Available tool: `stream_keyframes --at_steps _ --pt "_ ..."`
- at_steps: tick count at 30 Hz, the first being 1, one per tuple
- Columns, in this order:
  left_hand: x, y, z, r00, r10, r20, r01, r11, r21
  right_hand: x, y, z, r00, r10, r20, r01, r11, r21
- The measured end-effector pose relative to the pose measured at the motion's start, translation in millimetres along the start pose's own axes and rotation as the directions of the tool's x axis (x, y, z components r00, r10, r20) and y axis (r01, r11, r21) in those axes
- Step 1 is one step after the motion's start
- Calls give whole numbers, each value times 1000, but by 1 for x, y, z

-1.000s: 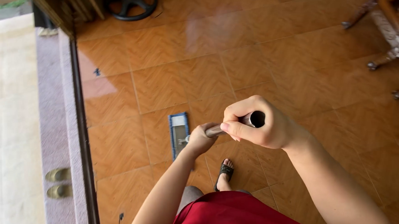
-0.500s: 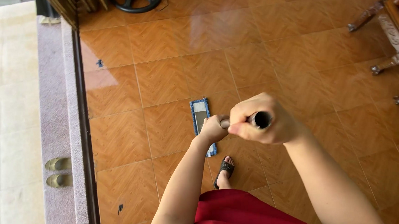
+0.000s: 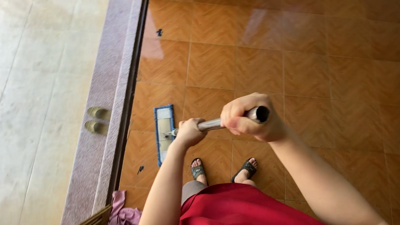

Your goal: Mopping a tiled floor in an entryway area using a flat mop.

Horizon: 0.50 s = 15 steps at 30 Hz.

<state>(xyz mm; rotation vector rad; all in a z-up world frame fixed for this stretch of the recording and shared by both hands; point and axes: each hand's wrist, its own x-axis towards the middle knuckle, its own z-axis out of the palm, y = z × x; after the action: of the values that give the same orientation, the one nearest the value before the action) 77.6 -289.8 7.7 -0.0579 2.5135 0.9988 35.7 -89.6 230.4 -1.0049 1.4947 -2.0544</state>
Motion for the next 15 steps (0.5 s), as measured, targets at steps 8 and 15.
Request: stream_keyframes --at_steps 8,15 --pt "-74 -107 -18 963 -228 -144 218 973 -82 1 81 74 985 126 121 -132 990 43" --pt "-94 -108 37 915 -280 -292 242 957 -159 -53 66 75 973 189 132 -180 980 -84"
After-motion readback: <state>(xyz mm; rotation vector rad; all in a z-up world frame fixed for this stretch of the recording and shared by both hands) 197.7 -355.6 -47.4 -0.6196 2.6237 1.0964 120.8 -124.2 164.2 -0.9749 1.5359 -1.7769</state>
